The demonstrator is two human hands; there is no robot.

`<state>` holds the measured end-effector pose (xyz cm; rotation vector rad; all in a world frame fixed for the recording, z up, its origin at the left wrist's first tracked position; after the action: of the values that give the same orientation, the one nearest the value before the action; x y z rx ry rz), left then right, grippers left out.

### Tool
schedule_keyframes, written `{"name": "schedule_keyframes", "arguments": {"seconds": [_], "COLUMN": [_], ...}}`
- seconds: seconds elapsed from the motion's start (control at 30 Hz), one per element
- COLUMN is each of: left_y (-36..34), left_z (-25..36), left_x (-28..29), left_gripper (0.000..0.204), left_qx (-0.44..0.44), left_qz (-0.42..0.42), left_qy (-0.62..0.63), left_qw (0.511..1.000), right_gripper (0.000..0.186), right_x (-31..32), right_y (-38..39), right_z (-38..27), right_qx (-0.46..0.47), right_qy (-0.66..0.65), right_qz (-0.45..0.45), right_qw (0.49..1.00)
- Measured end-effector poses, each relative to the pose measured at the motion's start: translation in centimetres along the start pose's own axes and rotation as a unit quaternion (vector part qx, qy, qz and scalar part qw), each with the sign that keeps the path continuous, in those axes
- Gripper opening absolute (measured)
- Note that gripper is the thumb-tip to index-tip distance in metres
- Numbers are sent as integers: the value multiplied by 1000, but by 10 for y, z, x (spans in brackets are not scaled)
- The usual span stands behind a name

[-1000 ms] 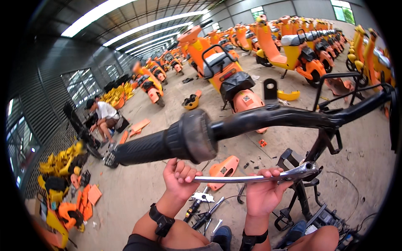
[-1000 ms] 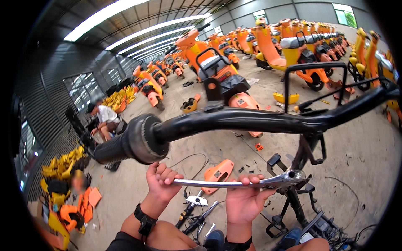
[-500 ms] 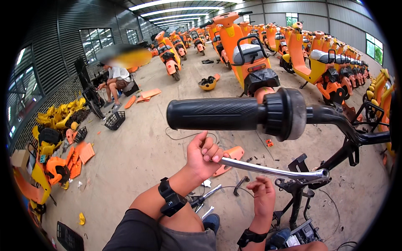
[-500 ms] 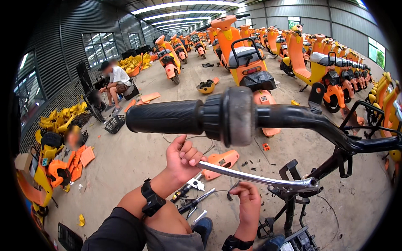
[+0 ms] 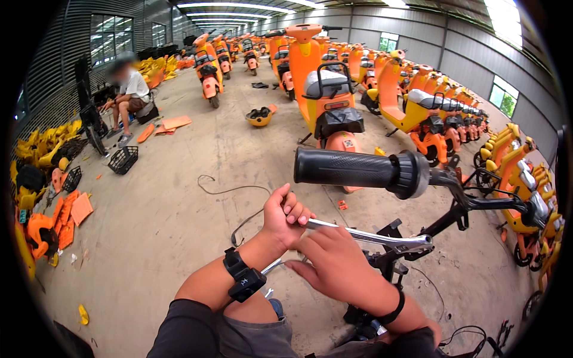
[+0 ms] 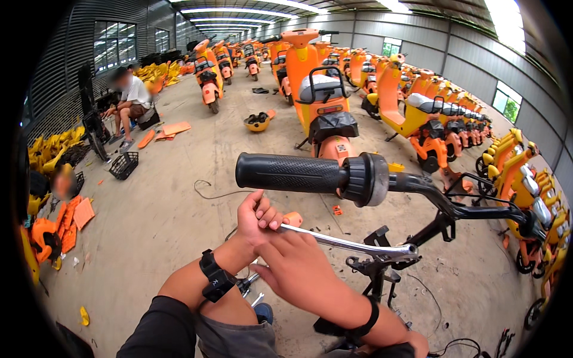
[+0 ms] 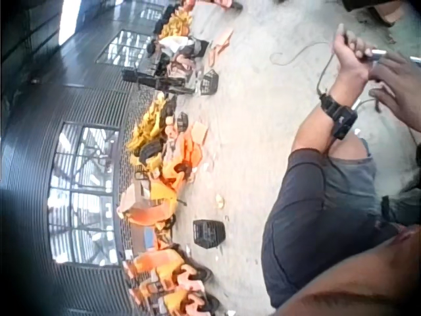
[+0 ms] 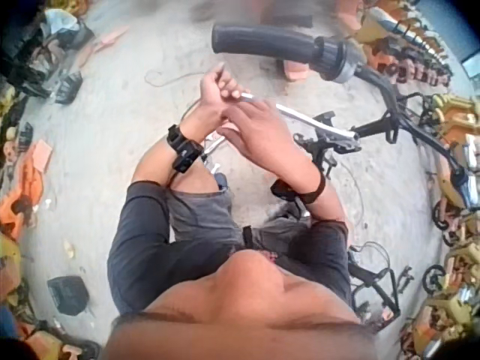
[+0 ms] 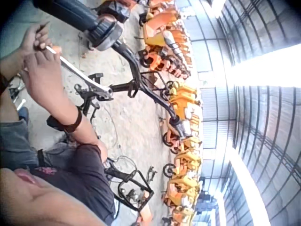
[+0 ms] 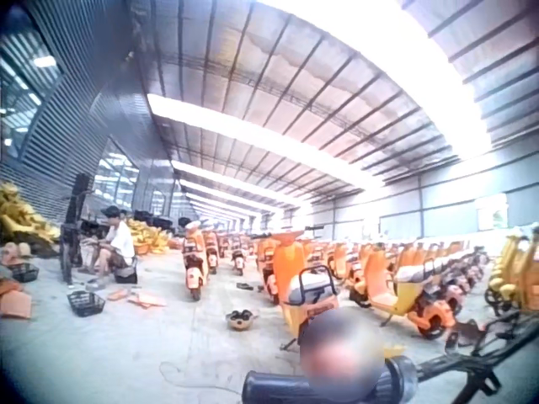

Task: The person uses an adjustable wrench to loosen or tighten bolts on the handle bar and front fork assembly of a motorcycle frame.

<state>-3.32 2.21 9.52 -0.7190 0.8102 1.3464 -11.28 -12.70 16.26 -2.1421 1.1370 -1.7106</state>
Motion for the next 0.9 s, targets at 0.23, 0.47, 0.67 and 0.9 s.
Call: {"name": "schedule_keyframes", "arguments": {"seconds": [0.23, 0.47, 0.67, 0.9], "left_y": [-7, -1, 1, -2], "left_z": [-8, -4, -2, -12], "left_x": [-7, -10, -12, -9], "left_gripper": [47, 47, 47, 49], "left_qx": [12, -16, -27, -74], "left_qz": [14, 25, 40, 50], "left_qy": [10, -37, -44, -20], "left_qw": [1000, 999, 998, 996], "right_gripper": [57, 58, 37, 24], "right_x": [22, 2, -12, -15], "right_y": [24, 47, 39, 32], "right_z": [31, 54, 86, 98], "right_qx": [-96, -105, -125, -87], "right_qy": [169, 200, 239, 163], "right_qz": [-13, 32, 23, 45], "right_qw": [981, 974, 963, 982]}}
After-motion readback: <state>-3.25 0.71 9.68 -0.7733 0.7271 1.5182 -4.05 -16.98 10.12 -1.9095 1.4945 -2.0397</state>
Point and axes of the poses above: each hand's wrist, its own y-axis away from the middle knuckle, its own x-axis out of the back of the hand, z = x × y, the point moved 1 cm from there along -y, towards the middle knuckle, and after that the axes turned 5 degrees about -y, right-handed, at the moved point
